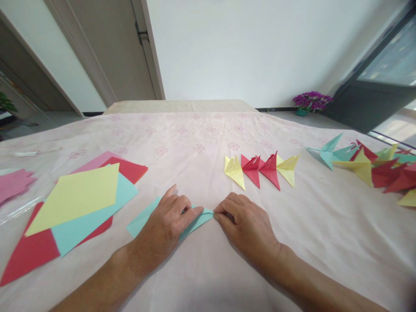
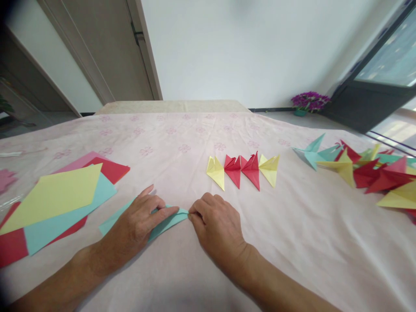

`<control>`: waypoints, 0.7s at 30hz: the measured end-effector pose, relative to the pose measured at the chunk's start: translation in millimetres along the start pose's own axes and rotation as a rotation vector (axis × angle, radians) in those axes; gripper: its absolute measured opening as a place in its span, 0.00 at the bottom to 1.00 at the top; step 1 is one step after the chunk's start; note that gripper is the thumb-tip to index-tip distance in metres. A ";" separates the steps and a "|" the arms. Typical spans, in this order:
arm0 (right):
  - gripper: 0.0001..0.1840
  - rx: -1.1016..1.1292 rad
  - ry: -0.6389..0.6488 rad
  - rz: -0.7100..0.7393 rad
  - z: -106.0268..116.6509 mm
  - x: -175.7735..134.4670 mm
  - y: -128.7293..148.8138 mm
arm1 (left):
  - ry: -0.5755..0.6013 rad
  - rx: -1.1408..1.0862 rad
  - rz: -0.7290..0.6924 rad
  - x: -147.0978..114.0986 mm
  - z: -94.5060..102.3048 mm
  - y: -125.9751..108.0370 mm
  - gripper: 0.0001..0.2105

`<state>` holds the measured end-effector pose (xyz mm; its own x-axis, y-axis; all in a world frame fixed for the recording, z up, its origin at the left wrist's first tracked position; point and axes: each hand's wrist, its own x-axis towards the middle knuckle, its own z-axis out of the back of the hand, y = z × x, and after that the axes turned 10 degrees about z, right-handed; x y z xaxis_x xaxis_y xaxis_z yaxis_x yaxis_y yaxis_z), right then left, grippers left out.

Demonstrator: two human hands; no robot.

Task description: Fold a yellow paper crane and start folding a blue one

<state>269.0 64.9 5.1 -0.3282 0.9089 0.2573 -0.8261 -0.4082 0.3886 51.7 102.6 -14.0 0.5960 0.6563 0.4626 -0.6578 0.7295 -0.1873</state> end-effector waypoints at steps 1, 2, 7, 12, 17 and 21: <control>0.07 -0.019 0.014 0.014 0.6 0.0 0.6 | 0.003 -0.001 0.000 0.0 0.2 0.1 0.17; 0.07 -0.040 0.029 0.027 1.2 0.0 1.2 | 0.004 0.000 0.000 0.0 0.6 0.1 0.17; 0.10 -0.159 0.059 0.089 1.5 -1.4 3.4 | 0.003 0.016 -0.006 -0.2 2.4 0.1 0.16; 0.11 -0.281 0.010 0.185 -3.4 -6.2 2.2 | 0.013 0.035 -0.021 -2.3 3.4 0.6 0.14; 0.09 -0.346 -0.002 0.257 -6.9 -9.5 0.1 | 0.007 0.021 -0.027 -3.1 4.4 0.8 0.12; 0.09 -0.245 -0.002 0.188 -4.9 -5.7 1.7 | -0.009 0.014 -0.031 -2.2 4.3 -0.2 0.12</control>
<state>267.3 59.5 0.0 -0.4853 0.8189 0.3066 -0.8368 -0.5366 0.1087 48.6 100.2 -11.2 0.6124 0.6315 0.4756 -0.6456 0.7467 -0.1602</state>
